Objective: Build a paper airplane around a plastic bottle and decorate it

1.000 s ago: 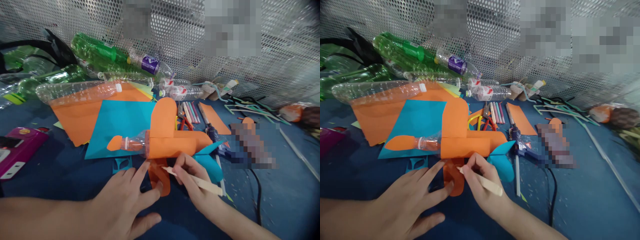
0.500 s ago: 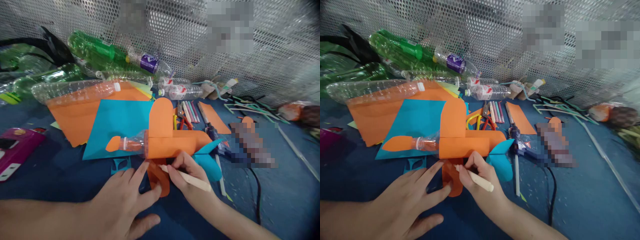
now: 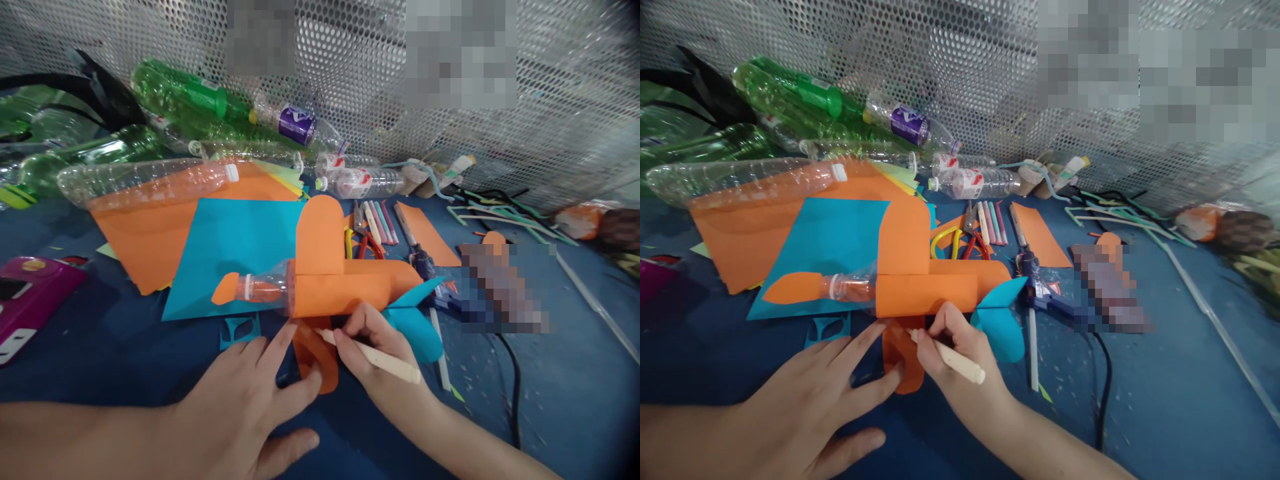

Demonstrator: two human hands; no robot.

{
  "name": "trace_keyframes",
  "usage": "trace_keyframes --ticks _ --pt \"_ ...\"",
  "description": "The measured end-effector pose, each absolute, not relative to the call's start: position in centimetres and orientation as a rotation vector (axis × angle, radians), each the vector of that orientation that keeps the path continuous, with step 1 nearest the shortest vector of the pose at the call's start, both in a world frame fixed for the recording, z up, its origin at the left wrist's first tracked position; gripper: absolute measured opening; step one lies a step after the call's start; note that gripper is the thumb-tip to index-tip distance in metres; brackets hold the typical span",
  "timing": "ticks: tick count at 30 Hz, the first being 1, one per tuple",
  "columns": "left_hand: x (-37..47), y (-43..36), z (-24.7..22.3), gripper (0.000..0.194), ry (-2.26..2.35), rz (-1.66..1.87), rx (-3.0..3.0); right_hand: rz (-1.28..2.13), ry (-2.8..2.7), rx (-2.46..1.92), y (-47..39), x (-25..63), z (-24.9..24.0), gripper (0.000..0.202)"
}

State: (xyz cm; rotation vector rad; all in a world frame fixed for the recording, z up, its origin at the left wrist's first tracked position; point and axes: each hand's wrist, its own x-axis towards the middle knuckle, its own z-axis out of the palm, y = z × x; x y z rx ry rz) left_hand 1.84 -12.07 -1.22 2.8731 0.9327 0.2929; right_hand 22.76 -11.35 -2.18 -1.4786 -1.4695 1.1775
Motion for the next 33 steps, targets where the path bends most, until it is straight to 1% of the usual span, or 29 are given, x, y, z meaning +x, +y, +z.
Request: trace_keyframes --ticks 14,20,33 --pt "1.91 -12.1 -1.14 0.041 0.931 0.315 2.893 1.199 -1.463 -1.483 -11.3 22.71 -2.25 0.026" --pt "1.85 -11.9 -0.8 0.041 0.92 0.309 2.902 1.089 -1.468 -1.505 -11.17 22.65 -2.18 0.027" --pt "1.82 -12.2 -1.5 0.041 0.952 0.31 2.854 1.064 -1.496 -1.479 -11.17 22.65 -2.04 0.026"
